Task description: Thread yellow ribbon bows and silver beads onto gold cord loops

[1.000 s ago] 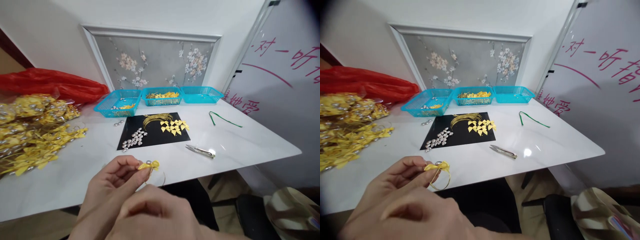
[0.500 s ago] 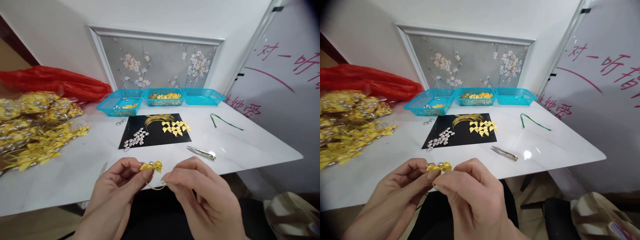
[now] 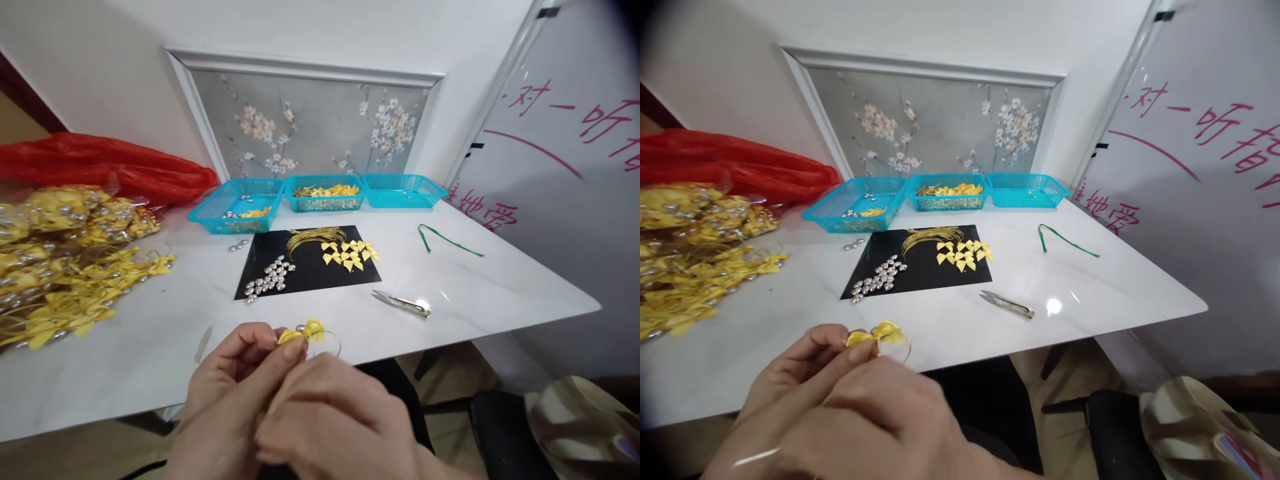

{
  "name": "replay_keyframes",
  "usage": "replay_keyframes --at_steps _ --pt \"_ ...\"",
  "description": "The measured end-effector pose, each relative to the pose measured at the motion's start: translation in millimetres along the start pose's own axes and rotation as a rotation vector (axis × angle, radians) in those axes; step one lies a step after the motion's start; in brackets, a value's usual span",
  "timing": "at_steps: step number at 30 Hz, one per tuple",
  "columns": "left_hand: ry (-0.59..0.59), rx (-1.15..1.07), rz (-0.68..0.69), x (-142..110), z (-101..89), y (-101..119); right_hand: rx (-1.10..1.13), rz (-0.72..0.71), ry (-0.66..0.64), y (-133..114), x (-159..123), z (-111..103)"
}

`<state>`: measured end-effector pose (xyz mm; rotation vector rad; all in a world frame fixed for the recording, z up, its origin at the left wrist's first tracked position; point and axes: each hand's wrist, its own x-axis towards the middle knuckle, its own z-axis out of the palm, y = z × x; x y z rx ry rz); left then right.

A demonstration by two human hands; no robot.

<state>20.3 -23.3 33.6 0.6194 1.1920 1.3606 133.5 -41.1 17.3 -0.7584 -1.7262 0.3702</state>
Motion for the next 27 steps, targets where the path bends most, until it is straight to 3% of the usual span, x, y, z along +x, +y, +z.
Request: replay_keyframes --at_steps 3,7,15,27 --pt "-0.036 -0.013 -0.024 -5.4 1.8 4.6 0.006 -0.09 0.123 1.2 2.6 -22.4" --pt "-0.088 -0.013 -0.031 -4.4 -3.2 5.8 -0.134 -0.05 0.132 5.5 6.3 -39.8" --pt "-0.082 -0.099 -0.195 -0.8 -11.1 3.7 -0.366 -0.073 0.086 12.0 7.5 -41.9" --pt "-0.049 -0.199 -0.297 0.3 -5.3 6.4 -0.392 -0.029 0.043 16.0 7.6 -42.9"
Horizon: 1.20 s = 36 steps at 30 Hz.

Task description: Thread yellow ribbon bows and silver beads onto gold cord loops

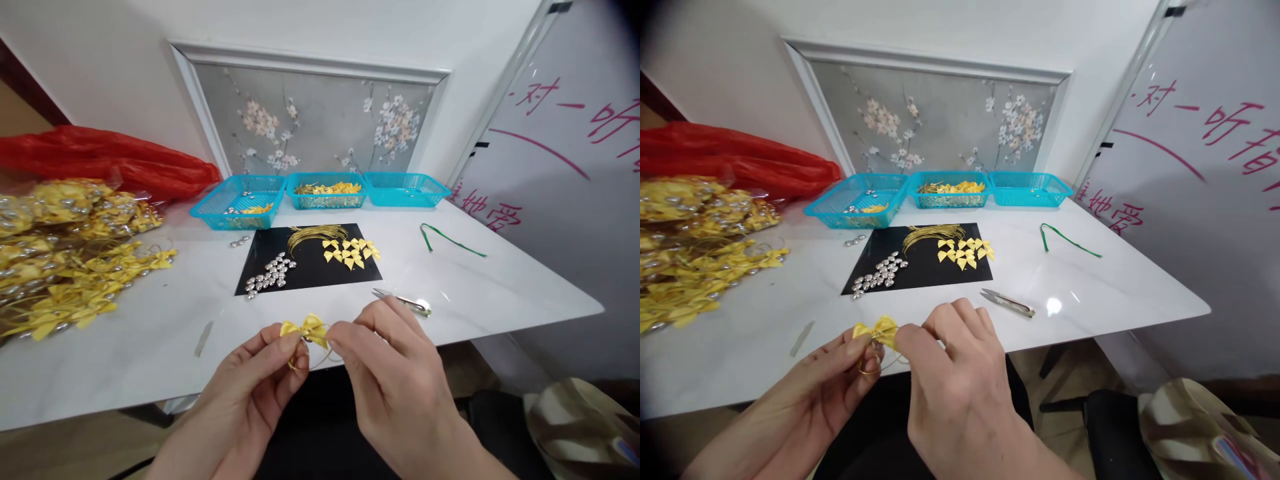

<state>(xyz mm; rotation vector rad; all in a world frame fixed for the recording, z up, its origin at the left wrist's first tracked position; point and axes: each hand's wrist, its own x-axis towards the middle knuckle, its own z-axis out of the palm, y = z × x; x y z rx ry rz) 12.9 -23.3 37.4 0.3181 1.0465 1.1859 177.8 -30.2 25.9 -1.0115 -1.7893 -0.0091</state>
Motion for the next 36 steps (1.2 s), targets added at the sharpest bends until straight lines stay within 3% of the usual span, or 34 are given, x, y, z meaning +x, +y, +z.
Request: replay_keyframes --at_steps 28,32,36 --pt "0.025 -0.032 -0.028 1.9 -0.6 1.1 0.056 0.015 -0.005 1.9 1.4 4.0" --pt "0.059 -0.041 -0.025 1.0 -1.3 0.7 0.099 0.046 -0.025 2.1 1.2 4.0" --pt "0.016 -0.041 -0.039 1.9 -2.0 0.7 0.199 0.133 -0.07 2.5 2.0 2.9"
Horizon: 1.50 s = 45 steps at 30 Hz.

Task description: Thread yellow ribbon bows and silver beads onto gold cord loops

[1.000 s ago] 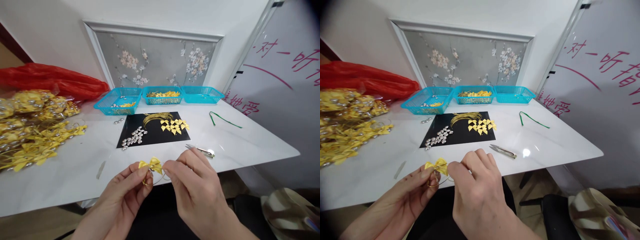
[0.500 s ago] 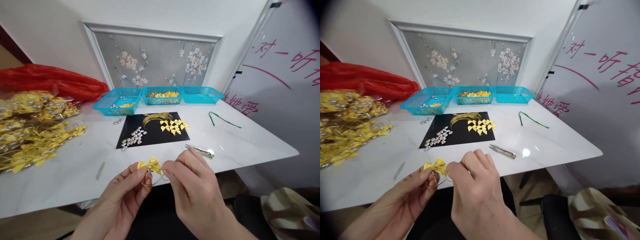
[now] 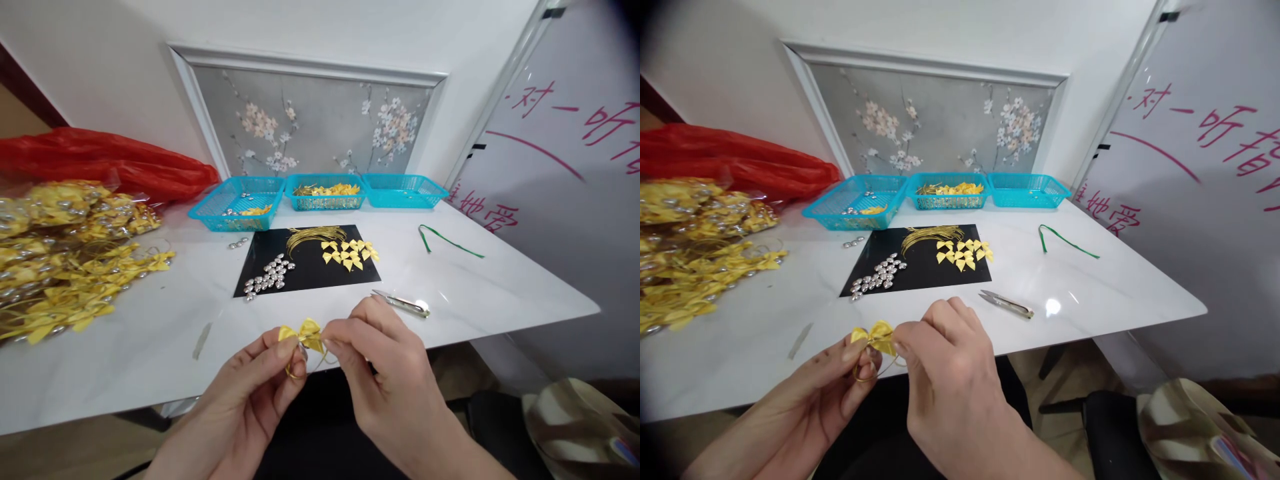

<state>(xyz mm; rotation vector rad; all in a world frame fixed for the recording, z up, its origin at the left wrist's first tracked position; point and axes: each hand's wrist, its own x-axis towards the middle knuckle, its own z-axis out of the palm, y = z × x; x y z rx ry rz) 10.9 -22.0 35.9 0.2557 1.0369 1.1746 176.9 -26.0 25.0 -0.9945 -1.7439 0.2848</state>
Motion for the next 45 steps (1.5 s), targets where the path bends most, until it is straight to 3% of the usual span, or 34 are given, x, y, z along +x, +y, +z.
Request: replay_keyframes --at_steps 10,28,33,45 --pt "0.042 -0.007 0.004 -6.2 1.8 -3.1 0.283 0.169 -0.139 6.2 3.9 -4.4" --pt "0.028 -0.025 -0.016 -7.6 -4.0 -5.3 0.43 0.181 -0.169 13.1 8.4 0.4" --pt "-0.03 -0.042 -0.07 -8.2 -1.7 -2.8 0.466 0.2 -0.201 14.7 8.9 1.1" --pt "0.043 -0.017 -0.07 -11.2 -1.6 -0.6 0.542 0.3 -0.234 16.9 7.1 6.2"
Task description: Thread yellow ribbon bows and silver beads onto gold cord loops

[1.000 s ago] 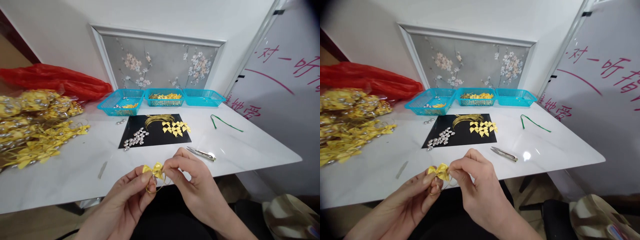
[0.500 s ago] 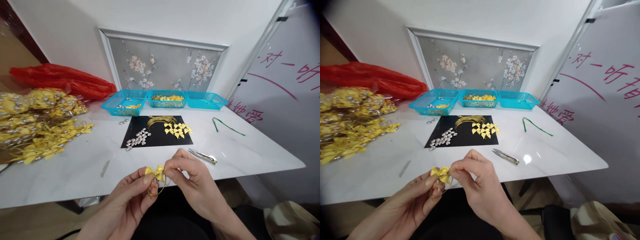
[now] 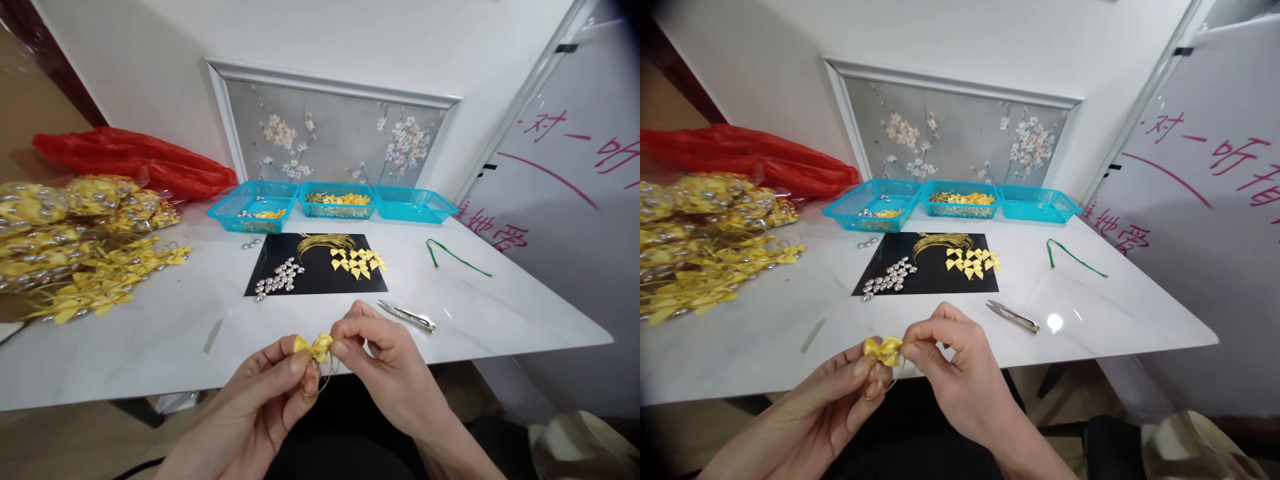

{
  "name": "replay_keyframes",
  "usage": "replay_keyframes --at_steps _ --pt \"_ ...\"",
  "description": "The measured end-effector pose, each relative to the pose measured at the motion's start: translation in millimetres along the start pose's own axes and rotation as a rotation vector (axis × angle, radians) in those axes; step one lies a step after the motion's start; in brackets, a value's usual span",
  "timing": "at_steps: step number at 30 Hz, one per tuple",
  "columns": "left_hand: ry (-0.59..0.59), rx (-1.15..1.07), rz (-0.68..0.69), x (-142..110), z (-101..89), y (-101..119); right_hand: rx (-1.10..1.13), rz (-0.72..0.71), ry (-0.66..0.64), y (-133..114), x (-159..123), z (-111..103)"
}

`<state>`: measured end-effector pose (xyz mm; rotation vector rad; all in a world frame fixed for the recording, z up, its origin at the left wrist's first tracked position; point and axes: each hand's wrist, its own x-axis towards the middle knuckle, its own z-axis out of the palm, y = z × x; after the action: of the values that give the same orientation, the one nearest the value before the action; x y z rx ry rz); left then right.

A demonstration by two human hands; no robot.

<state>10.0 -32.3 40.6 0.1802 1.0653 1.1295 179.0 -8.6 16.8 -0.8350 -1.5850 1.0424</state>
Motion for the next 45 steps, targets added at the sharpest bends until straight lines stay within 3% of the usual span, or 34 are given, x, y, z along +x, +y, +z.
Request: replay_keyframes --at_steps 21,31,45 --pt "0.038 -0.029 0.026 0.8 -1.9 0.5 -0.094 -0.082 0.036 -4.3 -5.7 6.5" --pt "-0.025 -0.018 0.035 1.0 -7.7 -2.5 -0.092 -0.092 0.003 -5.7 -4.5 3.6" --pt "-0.021 0.052 0.054 -3.2 -4.9 0.0 -0.213 -0.187 -0.05 -7.5 1.0 -3.6"
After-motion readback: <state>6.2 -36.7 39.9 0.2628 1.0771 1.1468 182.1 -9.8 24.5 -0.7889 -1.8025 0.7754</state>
